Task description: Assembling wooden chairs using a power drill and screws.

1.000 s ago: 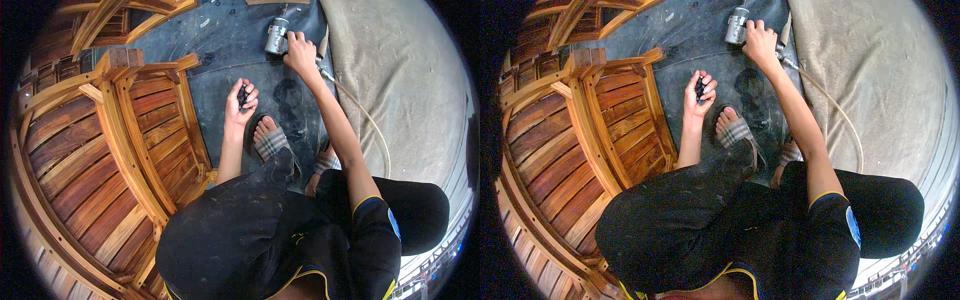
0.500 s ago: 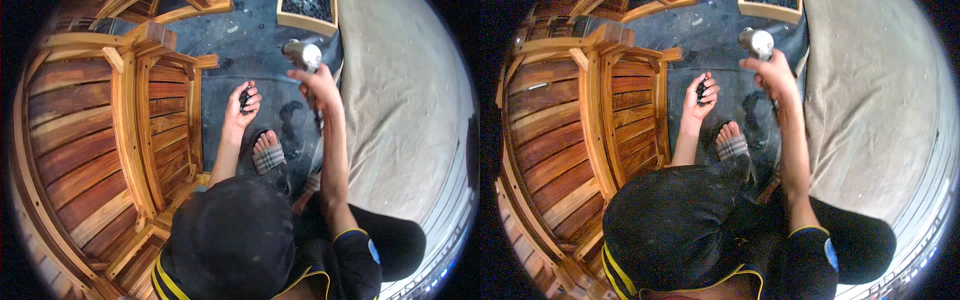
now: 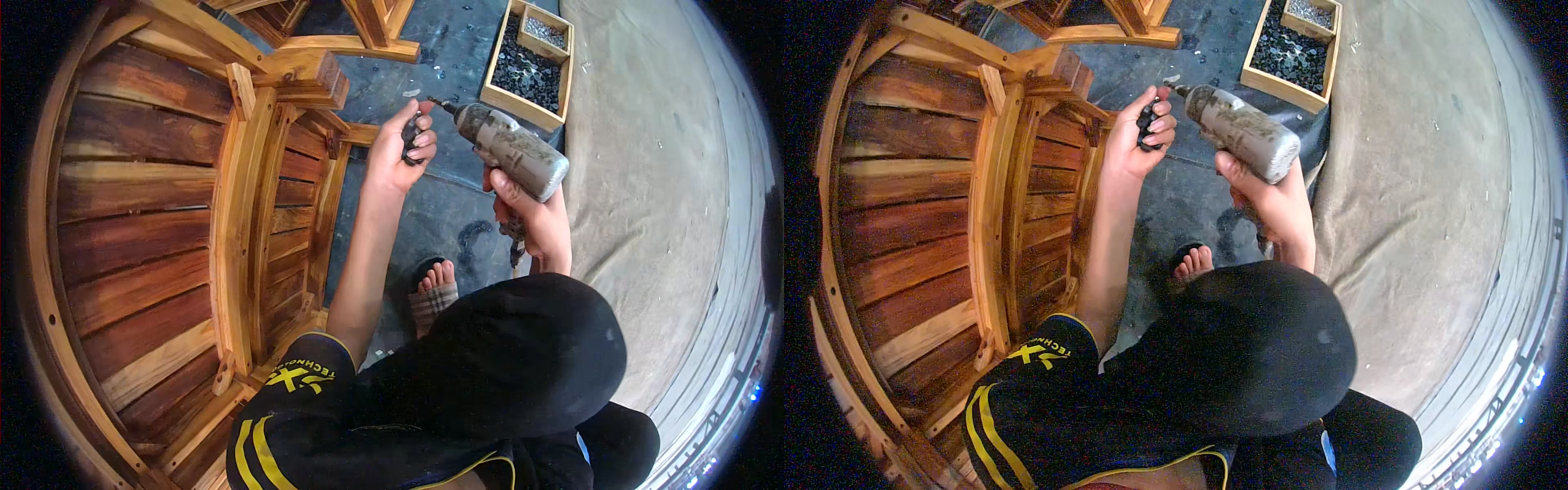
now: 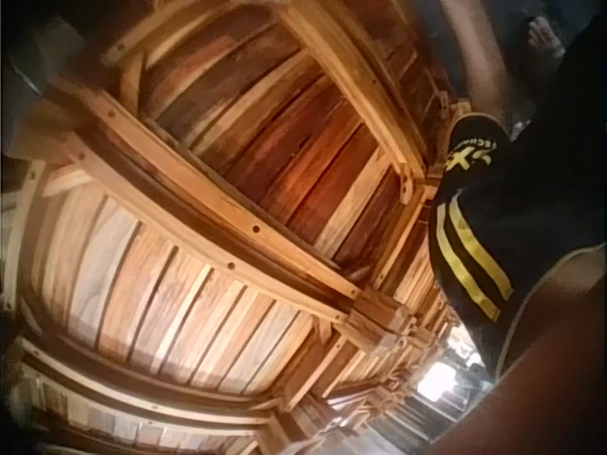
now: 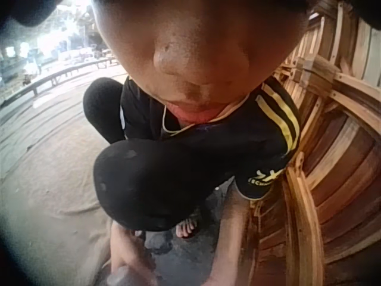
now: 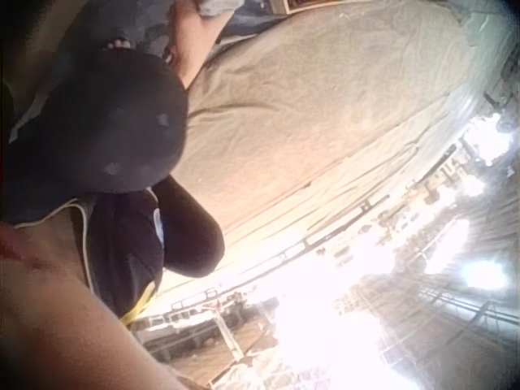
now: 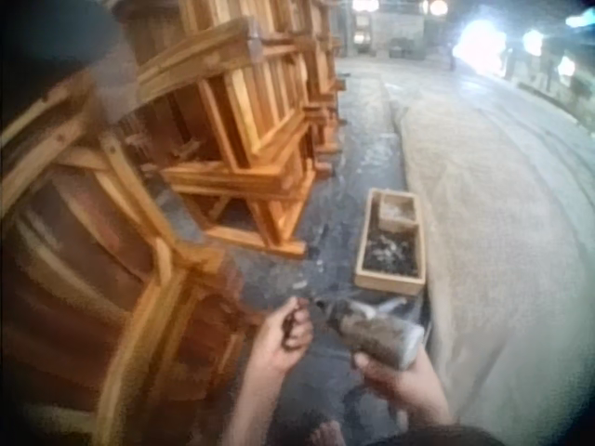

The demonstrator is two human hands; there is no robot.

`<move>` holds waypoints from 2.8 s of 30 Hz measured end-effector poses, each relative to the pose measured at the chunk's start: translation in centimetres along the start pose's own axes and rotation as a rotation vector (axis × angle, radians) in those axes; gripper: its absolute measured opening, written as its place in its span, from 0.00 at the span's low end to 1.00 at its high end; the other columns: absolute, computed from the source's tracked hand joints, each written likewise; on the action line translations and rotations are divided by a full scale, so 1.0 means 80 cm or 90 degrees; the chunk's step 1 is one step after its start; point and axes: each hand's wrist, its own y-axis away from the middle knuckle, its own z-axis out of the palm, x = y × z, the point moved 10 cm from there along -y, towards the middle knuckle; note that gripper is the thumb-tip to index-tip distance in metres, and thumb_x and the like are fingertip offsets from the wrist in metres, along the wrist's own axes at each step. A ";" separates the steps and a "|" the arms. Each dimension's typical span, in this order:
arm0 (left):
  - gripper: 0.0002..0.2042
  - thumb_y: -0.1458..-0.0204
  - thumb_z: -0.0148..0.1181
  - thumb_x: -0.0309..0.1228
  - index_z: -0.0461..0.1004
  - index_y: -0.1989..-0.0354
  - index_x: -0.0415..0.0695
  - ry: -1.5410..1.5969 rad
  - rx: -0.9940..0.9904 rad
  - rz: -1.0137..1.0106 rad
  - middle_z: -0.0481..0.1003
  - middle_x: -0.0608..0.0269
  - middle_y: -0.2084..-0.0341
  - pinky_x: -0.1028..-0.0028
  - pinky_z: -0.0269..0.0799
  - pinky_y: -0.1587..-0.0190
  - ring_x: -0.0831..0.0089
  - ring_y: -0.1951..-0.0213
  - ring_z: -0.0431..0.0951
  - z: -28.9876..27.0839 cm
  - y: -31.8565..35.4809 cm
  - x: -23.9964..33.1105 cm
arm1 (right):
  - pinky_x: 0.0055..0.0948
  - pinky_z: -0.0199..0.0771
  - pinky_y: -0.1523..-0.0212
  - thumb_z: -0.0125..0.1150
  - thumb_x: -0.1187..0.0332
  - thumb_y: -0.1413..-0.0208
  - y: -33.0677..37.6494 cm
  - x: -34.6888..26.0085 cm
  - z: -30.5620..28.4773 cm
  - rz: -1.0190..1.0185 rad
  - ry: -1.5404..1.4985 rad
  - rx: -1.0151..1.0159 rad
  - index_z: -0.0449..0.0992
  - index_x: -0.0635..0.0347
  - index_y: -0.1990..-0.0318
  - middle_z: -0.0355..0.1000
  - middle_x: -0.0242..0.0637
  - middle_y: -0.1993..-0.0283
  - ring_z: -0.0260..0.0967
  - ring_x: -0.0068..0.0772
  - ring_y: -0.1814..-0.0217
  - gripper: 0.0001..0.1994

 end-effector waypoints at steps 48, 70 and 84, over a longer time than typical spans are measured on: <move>0.10 0.41 0.51 0.36 0.70 0.62 0.42 -0.223 0.138 0.111 0.66 0.66 0.79 0.82 0.55 0.88 0.78 0.82 0.62 0.023 -0.029 0.055 | 0.20 0.57 0.85 0.61 0.77 0.60 -0.099 0.044 -0.033 0.019 -0.225 -0.161 0.74 0.68 0.64 0.71 0.37 0.73 0.57 0.18 0.87 0.12; 0.11 0.39 0.47 0.35 0.67 0.53 0.42 -0.027 -0.031 0.087 0.65 0.67 0.80 0.83 0.55 0.88 0.78 0.82 0.61 0.031 -0.027 0.050 | 0.23 0.61 0.82 0.56 0.72 0.62 -0.107 0.097 0.009 0.041 -0.332 -0.145 0.70 0.66 0.61 0.69 0.40 0.70 0.56 0.20 0.87 0.17; 0.19 0.47 0.42 0.38 0.68 0.58 0.33 0.046 -0.014 0.079 0.65 0.56 0.74 0.78 0.59 0.85 0.69 0.77 0.63 -0.045 -0.031 0.039 | 0.24 0.61 0.81 0.57 0.73 0.62 -0.112 0.088 0.000 0.005 -0.302 -0.153 0.69 0.68 0.60 0.69 0.42 0.70 0.57 0.23 0.86 0.18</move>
